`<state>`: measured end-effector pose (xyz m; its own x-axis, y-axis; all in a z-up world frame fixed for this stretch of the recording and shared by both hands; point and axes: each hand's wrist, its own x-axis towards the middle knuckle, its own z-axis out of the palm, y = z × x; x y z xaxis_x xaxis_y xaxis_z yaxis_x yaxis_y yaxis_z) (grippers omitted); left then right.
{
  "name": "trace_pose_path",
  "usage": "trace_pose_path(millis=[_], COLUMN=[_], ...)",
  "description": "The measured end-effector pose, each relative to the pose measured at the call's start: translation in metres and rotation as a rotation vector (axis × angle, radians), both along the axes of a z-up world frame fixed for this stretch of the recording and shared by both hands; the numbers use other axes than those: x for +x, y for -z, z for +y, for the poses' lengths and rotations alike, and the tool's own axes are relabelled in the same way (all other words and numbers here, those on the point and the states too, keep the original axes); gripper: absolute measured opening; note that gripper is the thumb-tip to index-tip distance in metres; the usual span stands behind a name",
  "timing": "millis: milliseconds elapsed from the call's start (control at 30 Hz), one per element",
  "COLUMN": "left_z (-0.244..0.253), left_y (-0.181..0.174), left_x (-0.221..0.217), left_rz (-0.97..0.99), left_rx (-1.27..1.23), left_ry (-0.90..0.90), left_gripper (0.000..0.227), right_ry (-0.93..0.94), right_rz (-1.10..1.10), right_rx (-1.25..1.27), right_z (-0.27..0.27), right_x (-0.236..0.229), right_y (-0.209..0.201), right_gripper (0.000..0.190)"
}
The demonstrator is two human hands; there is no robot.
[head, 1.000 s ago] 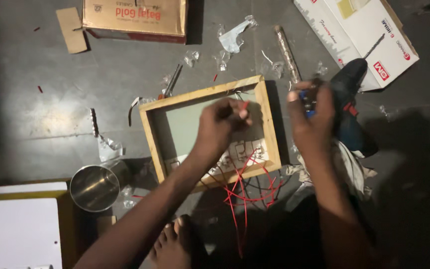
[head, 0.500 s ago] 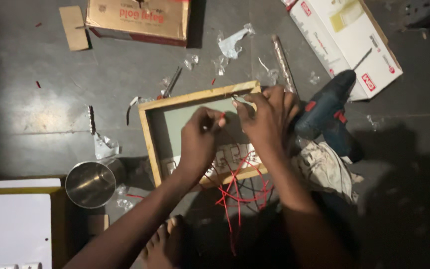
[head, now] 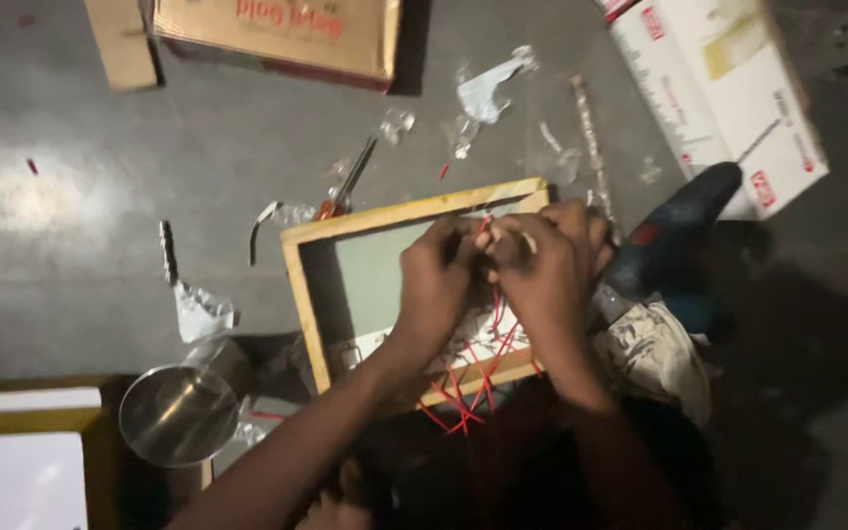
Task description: The person sits on the floor and wires a multi-gang switchboard mounted in a wooden frame. They strip red and black wires, twist them together, and secure the connections with electrical tape. The person uses pliers and a screwdriver to manipulate the wires and switches.
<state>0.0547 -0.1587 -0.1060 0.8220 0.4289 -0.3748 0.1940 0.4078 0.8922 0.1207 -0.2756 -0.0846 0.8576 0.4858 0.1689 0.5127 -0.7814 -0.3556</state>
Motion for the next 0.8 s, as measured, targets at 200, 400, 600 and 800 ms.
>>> trace_pose_path(millis=[200,400,600,800], left_z=[0.015,0.017,0.020,0.016], left_y=[0.005,0.010,0.013,0.032], left_x=[0.012,0.001,-0.005,-0.007], left_rz=[0.132,0.072,-0.004,-0.023], left_rx=[0.114,-0.057,-0.274,-0.213], left_ry=[0.066,0.044,0.046,0.105], left_gripper=[0.019,0.018,0.017,0.020], right_ry=[-0.137,-0.359,-0.400,-0.209], right_rz=[-0.115,-0.067,0.013,0.204], right_rx=[-0.057,-0.219,-0.269,-0.012], right_z=[0.020,0.016,0.028,0.028], right_x=[0.000,0.001,0.016,0.010], right_y=[-0.019,-0.023,-0.024,-0.023], right_gripper=[0.016,0.029,0.017,0.028])
